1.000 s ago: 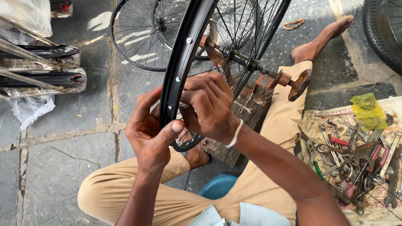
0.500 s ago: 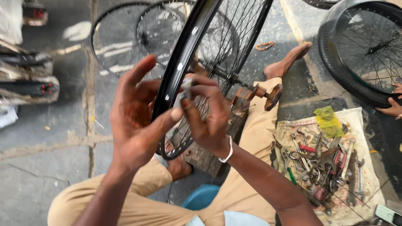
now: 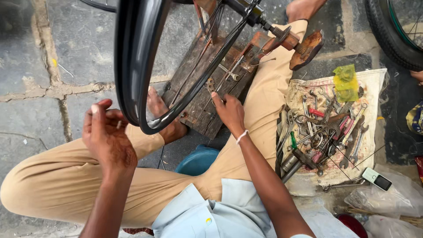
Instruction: The person cleans a bicycle rim with a small cloth and adjusts the spokes on a wheel by hand while it is mounted on a stand.
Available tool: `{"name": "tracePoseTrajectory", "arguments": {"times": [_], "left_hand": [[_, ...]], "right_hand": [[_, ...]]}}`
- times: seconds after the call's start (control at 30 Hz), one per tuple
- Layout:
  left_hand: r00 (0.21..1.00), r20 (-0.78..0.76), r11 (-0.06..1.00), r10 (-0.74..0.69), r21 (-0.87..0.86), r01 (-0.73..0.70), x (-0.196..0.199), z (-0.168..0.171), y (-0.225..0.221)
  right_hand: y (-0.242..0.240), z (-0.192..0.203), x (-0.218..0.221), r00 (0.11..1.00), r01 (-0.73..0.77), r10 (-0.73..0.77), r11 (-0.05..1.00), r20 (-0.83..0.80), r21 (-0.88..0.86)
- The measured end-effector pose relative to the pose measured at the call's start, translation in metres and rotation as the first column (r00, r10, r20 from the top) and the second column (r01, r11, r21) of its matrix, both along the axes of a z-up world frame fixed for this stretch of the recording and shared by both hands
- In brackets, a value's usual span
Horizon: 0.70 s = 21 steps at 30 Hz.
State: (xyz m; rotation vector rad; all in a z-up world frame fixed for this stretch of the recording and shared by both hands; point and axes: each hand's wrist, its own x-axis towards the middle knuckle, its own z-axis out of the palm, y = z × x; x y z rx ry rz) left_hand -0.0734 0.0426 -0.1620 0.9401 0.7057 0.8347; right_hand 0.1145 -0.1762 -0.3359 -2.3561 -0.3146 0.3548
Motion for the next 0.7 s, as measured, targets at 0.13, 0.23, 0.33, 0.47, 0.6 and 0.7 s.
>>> {"name": "tracePoseTrajectory", "arguments": {"times": [0.13,0.23,0.33,0.47,0.6,0.7], "left_hand": [[0.985,-0.170,0.969,-0.021,0.240,0.062,-0.007,0.012,-0.029],[0.968,-0.207,0.979,-0.143,0.113,0.169,-0.007,-0.012,-0.035],[0.927,-0.319,0.980,-0.197,-0.034,0.197,-0.003,-0.029,-0.039],[0.797,-0.544,0.943,-0.264,0.027,0.331,0.004,-0.024,-0.054],[0.704,-0.670,0.878,-0.234,0.165,0.449,0.007,-0.007,-0.060],[0.727,-0.659,0.847,-0.193,0.263,0.463,0.010,-0.004,-0.062]], "right_hand": [[0.024,-0.004,0.005,0.994,-0.051,0.056,0.998,0.094,-0.049],[0.031,-0.015,0.006,0.999,-0.012,0.015,0.996,0.044,-0.086],[0.033,-0.021,0.009,1.000,-0.009,0.008,0.996,-0.008,-0.089],[0.032,-0.027,0.009,0.999,0.006,-0.003,0.998,0.049,-0.061],[0.031,-0.023,0.008,1.000,0.018,-0.017,0.999,0.018,-0.030],[0.032,-0.021,0.008,1.000,0.025,-0.025,0.999,-0.005,-0.023]]}}
